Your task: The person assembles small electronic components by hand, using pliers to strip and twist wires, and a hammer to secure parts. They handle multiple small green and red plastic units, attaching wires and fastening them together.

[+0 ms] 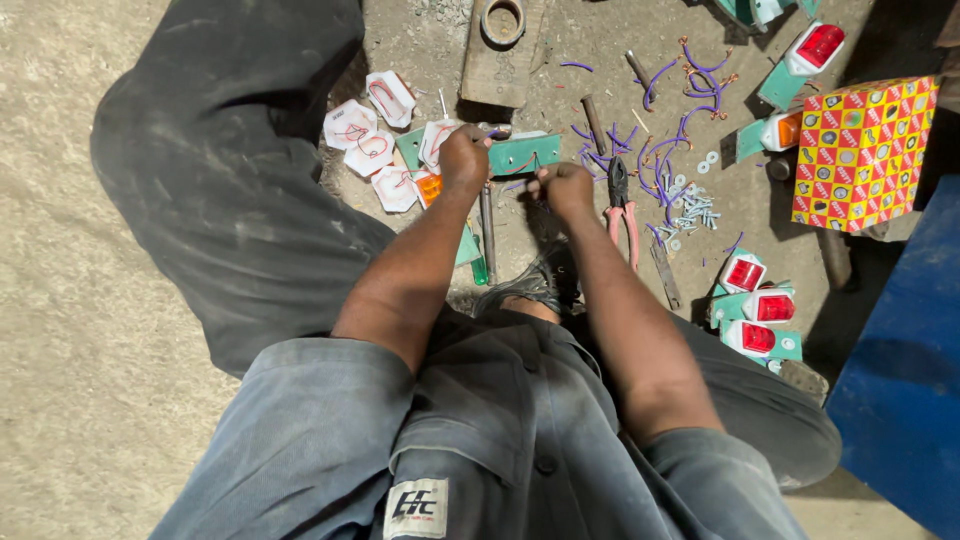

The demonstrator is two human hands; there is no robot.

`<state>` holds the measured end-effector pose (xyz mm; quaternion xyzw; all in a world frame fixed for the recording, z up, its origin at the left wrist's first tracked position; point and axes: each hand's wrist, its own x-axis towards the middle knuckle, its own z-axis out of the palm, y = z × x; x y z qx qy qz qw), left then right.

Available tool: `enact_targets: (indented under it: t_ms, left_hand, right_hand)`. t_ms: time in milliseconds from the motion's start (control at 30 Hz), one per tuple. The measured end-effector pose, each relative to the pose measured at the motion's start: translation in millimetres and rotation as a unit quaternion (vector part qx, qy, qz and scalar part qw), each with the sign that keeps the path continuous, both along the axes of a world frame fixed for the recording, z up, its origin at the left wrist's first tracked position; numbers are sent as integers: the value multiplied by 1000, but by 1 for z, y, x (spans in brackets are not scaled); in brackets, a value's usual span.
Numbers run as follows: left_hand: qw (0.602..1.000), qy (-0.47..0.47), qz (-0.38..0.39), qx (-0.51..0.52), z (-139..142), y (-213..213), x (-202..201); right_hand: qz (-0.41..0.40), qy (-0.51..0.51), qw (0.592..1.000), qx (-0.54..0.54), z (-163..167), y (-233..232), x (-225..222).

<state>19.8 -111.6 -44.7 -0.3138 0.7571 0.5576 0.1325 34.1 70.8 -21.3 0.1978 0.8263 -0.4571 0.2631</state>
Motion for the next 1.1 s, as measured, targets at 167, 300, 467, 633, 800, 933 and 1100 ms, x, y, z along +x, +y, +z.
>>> enact_targets:
  t_ms: [167,300,467,633,800,933,1100]
  left_hand:
    - [986,79,-60,-135,2,-1,-2]
    - [929,238,-132,-252,13,16,-6]
    - [899,220,-299,-232,16,33,-1]
    - [854,239,-371,-276,1,27,6]
    - [822,255,-412,-300,4,23,1]
    - [872,152,-368,-286,7,28,-17]
    - [922,73,-305,-225,8,25,-35]
  right_hand:
    - [-257,-49,936,-237,-10,-13,14]
    - [-150,102,977,-112,-13,-17,16]
    - [-145,119,977,-104,-14,-18,18]
    - [-173,82,971,-141,-17,-14,17]
    - [-152,87,973,-149,-18,-17,13]
    - [-113,131,979,-109,-22,-16,15]
    - [-122,129,970,-166,-27,-13,19]
